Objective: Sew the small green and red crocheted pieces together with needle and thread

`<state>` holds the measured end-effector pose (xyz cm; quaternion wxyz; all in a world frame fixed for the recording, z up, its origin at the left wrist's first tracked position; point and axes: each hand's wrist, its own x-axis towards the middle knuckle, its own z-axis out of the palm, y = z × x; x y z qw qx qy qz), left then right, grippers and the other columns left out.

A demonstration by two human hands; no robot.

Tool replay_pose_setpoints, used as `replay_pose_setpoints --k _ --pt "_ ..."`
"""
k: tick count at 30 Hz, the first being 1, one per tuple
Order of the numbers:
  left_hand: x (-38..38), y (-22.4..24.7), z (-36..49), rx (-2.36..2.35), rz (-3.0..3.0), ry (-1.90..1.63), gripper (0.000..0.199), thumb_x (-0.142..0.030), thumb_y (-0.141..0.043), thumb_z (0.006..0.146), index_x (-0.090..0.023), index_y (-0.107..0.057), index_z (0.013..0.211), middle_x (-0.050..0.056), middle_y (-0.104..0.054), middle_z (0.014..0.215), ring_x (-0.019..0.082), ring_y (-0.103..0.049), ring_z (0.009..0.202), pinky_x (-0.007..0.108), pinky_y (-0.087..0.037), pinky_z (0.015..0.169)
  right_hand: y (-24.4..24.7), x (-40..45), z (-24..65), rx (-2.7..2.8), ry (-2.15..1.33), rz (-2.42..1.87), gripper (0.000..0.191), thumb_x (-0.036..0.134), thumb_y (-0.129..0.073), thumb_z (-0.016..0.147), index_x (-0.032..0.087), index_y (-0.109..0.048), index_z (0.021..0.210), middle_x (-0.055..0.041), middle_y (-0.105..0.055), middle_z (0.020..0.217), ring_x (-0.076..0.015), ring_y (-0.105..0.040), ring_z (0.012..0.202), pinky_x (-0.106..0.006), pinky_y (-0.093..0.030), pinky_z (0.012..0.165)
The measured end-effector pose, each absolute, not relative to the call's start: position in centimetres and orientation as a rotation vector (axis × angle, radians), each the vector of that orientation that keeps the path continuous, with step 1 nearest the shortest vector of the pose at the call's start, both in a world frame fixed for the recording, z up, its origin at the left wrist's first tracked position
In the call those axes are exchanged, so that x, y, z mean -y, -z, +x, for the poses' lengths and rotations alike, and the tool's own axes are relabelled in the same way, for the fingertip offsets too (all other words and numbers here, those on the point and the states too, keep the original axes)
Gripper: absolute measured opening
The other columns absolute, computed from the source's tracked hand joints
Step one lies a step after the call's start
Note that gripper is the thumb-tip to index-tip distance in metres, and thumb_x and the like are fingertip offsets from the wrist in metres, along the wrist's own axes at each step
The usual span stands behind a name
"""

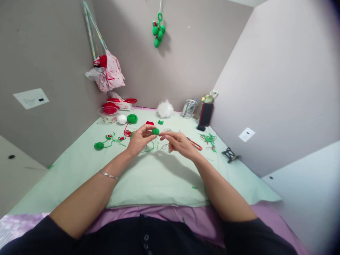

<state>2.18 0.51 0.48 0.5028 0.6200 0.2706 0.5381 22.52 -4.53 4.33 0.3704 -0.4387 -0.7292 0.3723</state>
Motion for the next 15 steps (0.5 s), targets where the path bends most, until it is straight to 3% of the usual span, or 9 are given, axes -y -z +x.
replay_pose_setpoints --k 3,5,9,12,15 --pt "-0.8 -0.4 2.1 -0.686 1.479 -1.319 0.038 -0.031 -0.083 0.072 -0.018 -0.066 0.103 0.005 -0.071 0.102 0.018 -0.065 0.089 0.032 -0.051 0.084 -4.4 3.8 23.5 1.739 -0.844 -1.22 0.045 0.052 -0.048 0.097 0.013 -0.069 0.109 0.0019 -0.056 0.065 -0.0084 -0.037 0.049 -0.024 -0.032 0.05" --pt "-0.8 -0.5 2.0 -0.709 1.473 -1.318 0.038 -0.031 -0.083 0.071 -0.018 -0.067 0.103 0.005 -0.071 0.102 0.018 -0.065 0.089 0.032 -0.051 0.085 -4.3 3.5 23.9 1.681 -0.897 -1.232 0.037 0.047 -0.05 0.096 0.014 -0.067 0.098 0.0055 -0.044 0.057 -0.0087 -0.033 0.051 -0.024 -0.028 0.05" --pt "-0.7 -0.7 2.0 -0.705 1.474 -1.321 0.039 -0.03 -0.082 0.072 -0.018 -0.067 0.105 0.006 -0.071 0.105 0.017 -0.065 0.09 0.033 -0.051 0.087 -4.2 3.7 23.6 1.648 -1.201 -1.084 0.024 0.034 -0.054 0.091 0.015 -0.065 0.101 0.0048 -0.047 0.066 -0.0069 -0.033 0.052 -0.023 -0.027 0.05" --pt "-0.6 -0.8 2.0 -0.693 1.454 -1.322 0.042 -0.029 -0.082 0.071 -0.019 -0.066 0.108 0.006 -0.07 0.11 0.016 -0.066 0.087 0.033 -0.052 0.085 -4.2 4.1 22.7 1.675 -1.215 -1.018 0.028 0.038 -0.057 0.09 0.015 -0.064 0.106 0.0005 -0.061 0.075 -0.0069 -0.041 0.053 -0.024 -0.035 0.052" --pt "-0.6 -0.7 2.1 -0.678 1.429 -1.31 0.041 -0.032 -0.083 0.071 -0.019 -0.067 0.106 0.006 -0.07 0.11 0.016 -0.068 0.084 0.034 -0.054 0.084 -4.0 4.3 21.9 1.627 -1.168 -1.032 0.028 0.043 -0.062 0.087 0.017 -0.061 0.098 -0.0011 -0.067 0.075 -0.009 -0.05 0.052 -0.025 -0.042 0.053"
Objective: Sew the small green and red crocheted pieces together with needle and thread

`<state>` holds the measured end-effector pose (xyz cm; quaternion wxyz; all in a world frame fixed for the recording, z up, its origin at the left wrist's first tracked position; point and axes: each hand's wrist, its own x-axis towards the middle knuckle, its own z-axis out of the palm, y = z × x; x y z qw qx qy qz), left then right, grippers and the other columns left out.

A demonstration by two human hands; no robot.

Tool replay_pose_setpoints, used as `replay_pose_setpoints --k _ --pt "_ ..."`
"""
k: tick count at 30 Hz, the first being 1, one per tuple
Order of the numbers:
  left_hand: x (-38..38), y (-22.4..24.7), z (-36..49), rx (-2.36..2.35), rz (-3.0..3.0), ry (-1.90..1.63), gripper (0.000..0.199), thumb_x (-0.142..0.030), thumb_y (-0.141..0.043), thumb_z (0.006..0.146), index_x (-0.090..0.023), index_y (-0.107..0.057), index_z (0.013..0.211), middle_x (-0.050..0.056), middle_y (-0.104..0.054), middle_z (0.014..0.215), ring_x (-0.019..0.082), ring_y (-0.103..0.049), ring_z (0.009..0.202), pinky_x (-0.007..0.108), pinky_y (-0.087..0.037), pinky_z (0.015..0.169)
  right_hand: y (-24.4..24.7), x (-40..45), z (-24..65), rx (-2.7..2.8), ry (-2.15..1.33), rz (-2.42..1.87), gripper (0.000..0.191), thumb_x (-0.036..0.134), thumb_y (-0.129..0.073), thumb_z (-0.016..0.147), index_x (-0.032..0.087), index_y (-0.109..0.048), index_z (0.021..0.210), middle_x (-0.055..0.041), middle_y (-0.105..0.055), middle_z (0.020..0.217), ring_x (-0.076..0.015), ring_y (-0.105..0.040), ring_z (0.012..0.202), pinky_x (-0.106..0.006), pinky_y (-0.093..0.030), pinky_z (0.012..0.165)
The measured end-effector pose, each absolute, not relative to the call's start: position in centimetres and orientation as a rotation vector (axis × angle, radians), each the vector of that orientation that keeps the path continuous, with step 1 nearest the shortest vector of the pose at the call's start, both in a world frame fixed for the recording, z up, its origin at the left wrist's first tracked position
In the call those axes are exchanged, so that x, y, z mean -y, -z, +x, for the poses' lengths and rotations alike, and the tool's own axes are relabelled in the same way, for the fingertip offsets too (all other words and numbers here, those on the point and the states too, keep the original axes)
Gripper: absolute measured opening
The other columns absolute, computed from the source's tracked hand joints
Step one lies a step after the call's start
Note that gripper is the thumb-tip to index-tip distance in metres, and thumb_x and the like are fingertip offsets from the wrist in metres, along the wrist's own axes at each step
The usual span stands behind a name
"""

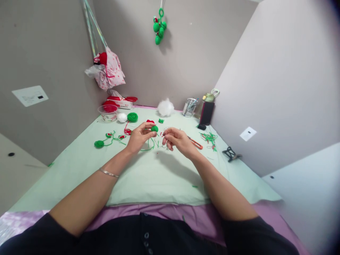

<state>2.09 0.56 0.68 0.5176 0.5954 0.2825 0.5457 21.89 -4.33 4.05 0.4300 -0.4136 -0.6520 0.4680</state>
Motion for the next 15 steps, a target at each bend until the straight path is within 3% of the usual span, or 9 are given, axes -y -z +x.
replay_pose_setpoints --k 4,8,15 --pt "-0.45 -0.55 2.23 -0.665 1.4 -1.275 0.043 -0.034 -0.084 0.072 -0.017 -0.068 0.108 0.006 -0.071 0.108 0.018 -0.07 0.086 0.036 -0.054 0.088 -4.01 4.48 21.27 1.652 -0.959 -1.117 0.026 0.042 -0.071 0.08 0.017 -0.067 0.081 -0.0001 -0.061 0.069 -0.0107 -0.051 0.06 -0.025 -0.042 0.057" --pt "-0.26 -0.65 2.34 -0.659 1.395 -1.251 0.044 -0.034 -0.084 0.074 -0.017 -0.069 0.111 0.006 -0.072 0.103 0.019 -0.071 0.09 0.038 -0.053 0.092 -3.94 4.69 20.97 1.676 -0.842 -1.184 0.027 0.043 -0.069 0.082 0.016 -0.072 0.084 -0.0001 -0.059 0.067 -0.0113 -0.047 0.06 -0.025 -0.036 0.057" --pt "-0.1 -0.71 2.38 -0.658 1.413 -1.263 0.042 -0.036 -0.085 0.072 -0.017 -0.069 0.106 0.004 -0.073 0.094 0.019 -0.07 0.086 0.038 -0.054 0.088 -3.27 4.51 20.96 1.714 -0.828 -1.226 0.025 0.042 -0.065 0.084 0.018 -0.07 0.086 0.0005 -0.059 0.064 -0.0129 -0.053 0.06 -0.025 -0.04 0.057"
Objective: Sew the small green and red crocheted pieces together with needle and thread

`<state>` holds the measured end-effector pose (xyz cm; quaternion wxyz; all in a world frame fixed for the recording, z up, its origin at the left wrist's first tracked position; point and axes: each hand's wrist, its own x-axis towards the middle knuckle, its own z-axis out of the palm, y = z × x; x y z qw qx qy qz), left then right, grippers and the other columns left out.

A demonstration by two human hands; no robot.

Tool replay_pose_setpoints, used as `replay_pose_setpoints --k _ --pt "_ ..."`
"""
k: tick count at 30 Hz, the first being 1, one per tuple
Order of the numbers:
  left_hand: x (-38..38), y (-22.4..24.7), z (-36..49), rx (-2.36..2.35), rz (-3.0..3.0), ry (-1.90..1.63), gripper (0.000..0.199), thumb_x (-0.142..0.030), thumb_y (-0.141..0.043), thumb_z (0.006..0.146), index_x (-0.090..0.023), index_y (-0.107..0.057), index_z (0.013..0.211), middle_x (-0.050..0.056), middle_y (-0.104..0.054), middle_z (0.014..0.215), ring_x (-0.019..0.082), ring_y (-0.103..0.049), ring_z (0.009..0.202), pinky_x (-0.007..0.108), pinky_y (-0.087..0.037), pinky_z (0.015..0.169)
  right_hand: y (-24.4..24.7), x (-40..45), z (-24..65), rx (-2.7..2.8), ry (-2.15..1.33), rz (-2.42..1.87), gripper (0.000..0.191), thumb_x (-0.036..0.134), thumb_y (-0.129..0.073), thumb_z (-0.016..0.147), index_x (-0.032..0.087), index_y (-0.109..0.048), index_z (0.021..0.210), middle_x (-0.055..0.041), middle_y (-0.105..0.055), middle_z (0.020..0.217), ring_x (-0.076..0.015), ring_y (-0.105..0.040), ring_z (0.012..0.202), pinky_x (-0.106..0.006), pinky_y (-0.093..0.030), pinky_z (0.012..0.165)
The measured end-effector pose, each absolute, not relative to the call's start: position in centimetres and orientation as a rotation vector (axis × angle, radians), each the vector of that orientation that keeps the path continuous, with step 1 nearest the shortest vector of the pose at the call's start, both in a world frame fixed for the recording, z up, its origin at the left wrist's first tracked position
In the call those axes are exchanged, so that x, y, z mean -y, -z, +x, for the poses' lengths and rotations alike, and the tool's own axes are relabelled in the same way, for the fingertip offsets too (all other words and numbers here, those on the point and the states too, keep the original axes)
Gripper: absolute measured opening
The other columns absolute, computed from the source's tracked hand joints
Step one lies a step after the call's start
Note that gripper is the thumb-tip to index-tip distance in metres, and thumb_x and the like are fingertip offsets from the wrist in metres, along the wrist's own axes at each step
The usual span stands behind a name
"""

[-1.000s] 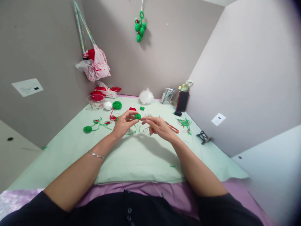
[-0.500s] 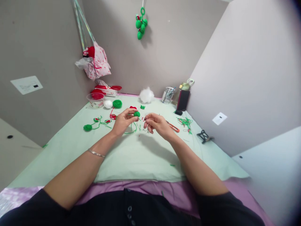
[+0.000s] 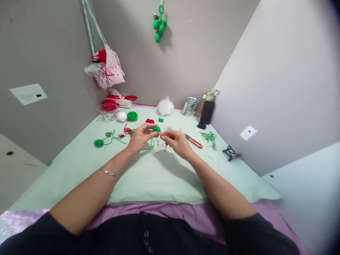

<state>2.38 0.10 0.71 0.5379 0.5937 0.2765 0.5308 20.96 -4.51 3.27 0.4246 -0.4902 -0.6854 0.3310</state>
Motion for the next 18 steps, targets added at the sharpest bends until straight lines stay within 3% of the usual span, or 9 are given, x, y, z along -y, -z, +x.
replay_pose_setpoints --k 7,18 --pt "0.0 -0.8 2.6 -0.65 1.395 -1.275 0.041 -0.035 -0.089 0.066 -0.017 -0.07 0.098 0.003 -0.072 0.092 0.017 -0.067 0.084 0.035 -0.054 0.084 -2.8 4.2 20.9 1.719 -0.801 -1.229 0.023 0.04 -0.064 0.085 0.018 -0.069 0.085 0.0013 -0.058 0.06 -0.0125 -0.051 0.056 -0.025 -0.038 0.055" --pt "0.0 -0.7 2.9 -0.572 1.167 -1.179 0.036 -0.034 -0.09 0.067 -0.016 -0.068 0.088 0.002 -0.072 0.087 0.017 -0.068 0.084 0.041 -0.055 0.091 -1.6 3.9 20.0 1.586 -0.807 -1.089 0.025 0.043 -0.067 0.084 0.018 -0.069 0.085 0.0012 -0.057 0.063 -0.0126 -0.05 0.059 -0.026 -0.041 0.058"
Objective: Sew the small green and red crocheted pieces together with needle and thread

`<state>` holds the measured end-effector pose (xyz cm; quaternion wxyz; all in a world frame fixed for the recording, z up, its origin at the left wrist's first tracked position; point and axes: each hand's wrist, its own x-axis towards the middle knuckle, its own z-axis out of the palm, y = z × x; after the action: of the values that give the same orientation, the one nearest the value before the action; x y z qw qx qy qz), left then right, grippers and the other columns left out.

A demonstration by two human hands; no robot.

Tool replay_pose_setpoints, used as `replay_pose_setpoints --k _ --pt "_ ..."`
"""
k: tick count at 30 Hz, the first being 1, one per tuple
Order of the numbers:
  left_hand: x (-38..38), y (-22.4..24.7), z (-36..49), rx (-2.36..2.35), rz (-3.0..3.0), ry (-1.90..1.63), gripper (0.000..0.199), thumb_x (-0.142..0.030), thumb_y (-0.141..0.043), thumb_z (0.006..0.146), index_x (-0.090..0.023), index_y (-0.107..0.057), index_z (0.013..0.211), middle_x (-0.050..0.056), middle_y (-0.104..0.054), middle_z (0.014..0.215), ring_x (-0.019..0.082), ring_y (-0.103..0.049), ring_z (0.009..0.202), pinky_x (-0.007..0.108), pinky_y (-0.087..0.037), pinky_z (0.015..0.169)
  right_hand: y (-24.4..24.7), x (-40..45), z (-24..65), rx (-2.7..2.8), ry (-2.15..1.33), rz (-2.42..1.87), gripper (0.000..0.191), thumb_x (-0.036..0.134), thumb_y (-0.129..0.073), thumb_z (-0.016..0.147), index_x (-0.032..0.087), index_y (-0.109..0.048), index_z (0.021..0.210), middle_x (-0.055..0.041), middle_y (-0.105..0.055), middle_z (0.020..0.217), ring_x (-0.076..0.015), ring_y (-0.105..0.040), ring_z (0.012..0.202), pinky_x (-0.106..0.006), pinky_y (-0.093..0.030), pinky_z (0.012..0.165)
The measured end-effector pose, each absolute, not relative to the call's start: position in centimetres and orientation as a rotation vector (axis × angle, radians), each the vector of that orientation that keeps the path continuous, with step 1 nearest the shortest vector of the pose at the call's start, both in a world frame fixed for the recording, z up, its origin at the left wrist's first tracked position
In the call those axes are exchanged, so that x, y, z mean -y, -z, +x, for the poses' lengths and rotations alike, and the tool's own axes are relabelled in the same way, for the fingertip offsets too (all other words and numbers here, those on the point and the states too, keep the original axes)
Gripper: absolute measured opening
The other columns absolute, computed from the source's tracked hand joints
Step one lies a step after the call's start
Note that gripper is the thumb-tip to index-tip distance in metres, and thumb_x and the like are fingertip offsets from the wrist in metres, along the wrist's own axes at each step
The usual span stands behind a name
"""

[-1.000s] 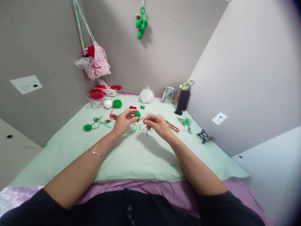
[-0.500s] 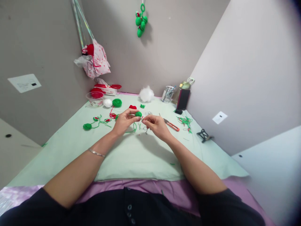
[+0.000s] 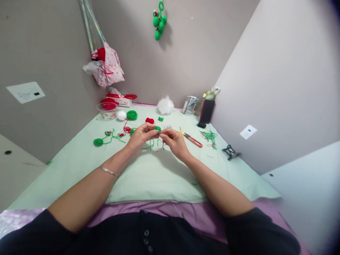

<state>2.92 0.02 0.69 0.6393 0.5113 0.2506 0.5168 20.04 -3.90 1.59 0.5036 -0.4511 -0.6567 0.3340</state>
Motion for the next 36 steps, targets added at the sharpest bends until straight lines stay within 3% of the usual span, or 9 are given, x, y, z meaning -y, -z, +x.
replay_pose_setpoints --k 9,16,36 --pt "0.3 -0.4 2.9 -0.67 1.335 -1.249 0.038 -0.037 -0.088 0.068 -0.016 -0.068 0.092 0.001 -0.072 0.082 0.016 -0.068 0.078 0.032 -0.055 0.079 -1.1 3.1 20.2 1.531 -1.02 -1.062 0.032 0.048 -0.073 0.078 0.018 -0.062 0.078 0.0024 -0.059 0.06 -0.0093 -0.048 0.05 -0.024 -0.04 0.051" --pt "0.4 -0.8 2.9 -0.664 1.323 -1.282 0.038 -0.039 -0.088 0.067 -0.016 -0.066 0.089 0.002 -0.072 0.083 0.016 -0.068 0.078 0.033 -0.055 0.08 -1.4 3.4 20.3 1.564 -1.021 -1.002 0.024 0.04 -0.07 0.08 0.017 -0.068 0.088 0.002 -0.061 0.063 -0.0101 -0.051 0.055 -0.025 -0.044 0.054" --pt "0.4 -0.2 3.5 -0.69 1.354 -1.33 0.035 -0.039 -0.085 0.068 -0.016 -0.063 0.085 0.0 -0.07 0.081 0.015 -0.066 0.076 0.031 -0.055 0.078 0.0 3.3 19.0 1.34 -1.078 -0.971 0.03 0.044 -0.078 0.075 0.018 -0.063 0.076 0.0018 -0.064 0.063 -0.0096 -0.054 0.053 -0.024 -0.047 0.054"
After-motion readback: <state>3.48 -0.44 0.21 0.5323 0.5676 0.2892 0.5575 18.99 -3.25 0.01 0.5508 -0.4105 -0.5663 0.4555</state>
